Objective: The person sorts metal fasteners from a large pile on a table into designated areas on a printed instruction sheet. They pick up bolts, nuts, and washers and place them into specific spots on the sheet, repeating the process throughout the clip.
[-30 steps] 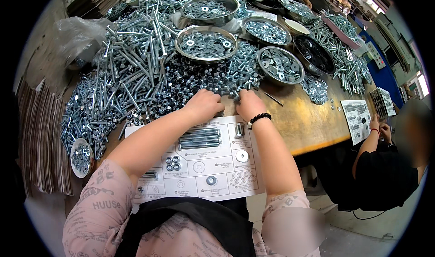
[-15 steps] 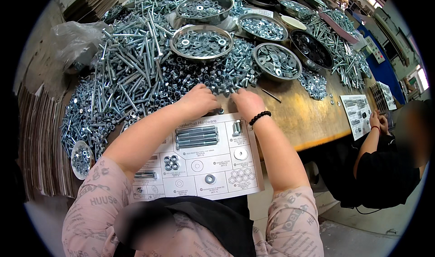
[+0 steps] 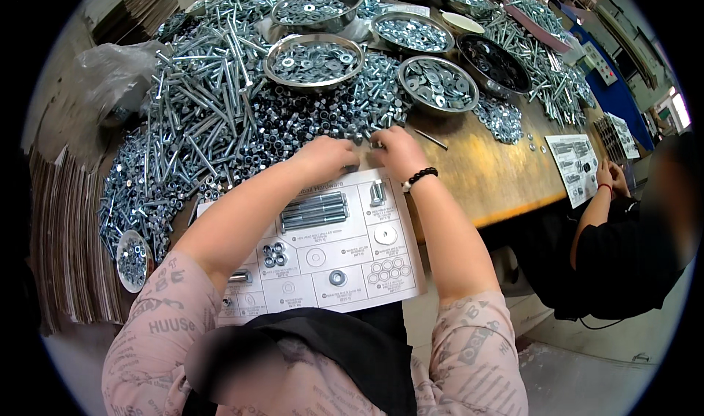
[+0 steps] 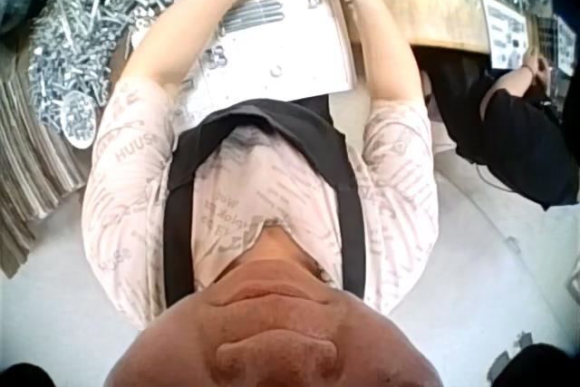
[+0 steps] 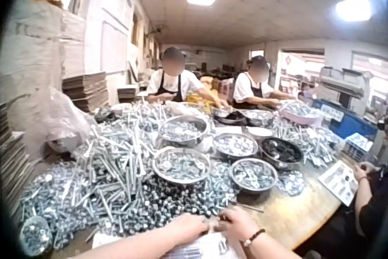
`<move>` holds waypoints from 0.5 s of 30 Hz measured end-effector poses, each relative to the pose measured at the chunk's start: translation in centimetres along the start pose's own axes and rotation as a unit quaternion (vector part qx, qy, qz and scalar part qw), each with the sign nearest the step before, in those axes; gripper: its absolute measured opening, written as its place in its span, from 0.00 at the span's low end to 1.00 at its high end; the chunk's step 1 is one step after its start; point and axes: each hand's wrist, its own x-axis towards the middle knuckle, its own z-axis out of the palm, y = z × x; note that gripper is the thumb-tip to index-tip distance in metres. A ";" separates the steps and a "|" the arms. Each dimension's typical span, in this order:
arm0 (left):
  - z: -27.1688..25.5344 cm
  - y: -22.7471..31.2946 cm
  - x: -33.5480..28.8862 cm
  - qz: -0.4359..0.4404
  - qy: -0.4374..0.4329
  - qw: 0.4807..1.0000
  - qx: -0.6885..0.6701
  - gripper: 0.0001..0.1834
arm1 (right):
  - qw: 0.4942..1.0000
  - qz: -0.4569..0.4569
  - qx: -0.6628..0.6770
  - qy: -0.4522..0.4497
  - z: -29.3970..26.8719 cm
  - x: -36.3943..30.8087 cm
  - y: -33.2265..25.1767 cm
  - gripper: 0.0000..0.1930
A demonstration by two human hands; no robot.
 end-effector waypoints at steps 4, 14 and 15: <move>0.8 0.9 -1.2 -0.043 0.160 0.982 -0.094 0.10 | 0.990 0.031 0.127 -0.043 -3.5 -4.7 -2.6 0.11; 1.1 13.2 -8.2 0.028 0.024 0.973 -0.227 0.12 | 0.981 -0.037 0.006 -0.189 -5.7 -16.9 -5.8 0.13; 1.4 13.7 -8.3 0.023 0.023 0.974 -0.223 0.12 | 0.983 -0.031 -0.001 -0.183 -5.5 -17.2 -5.8 0.13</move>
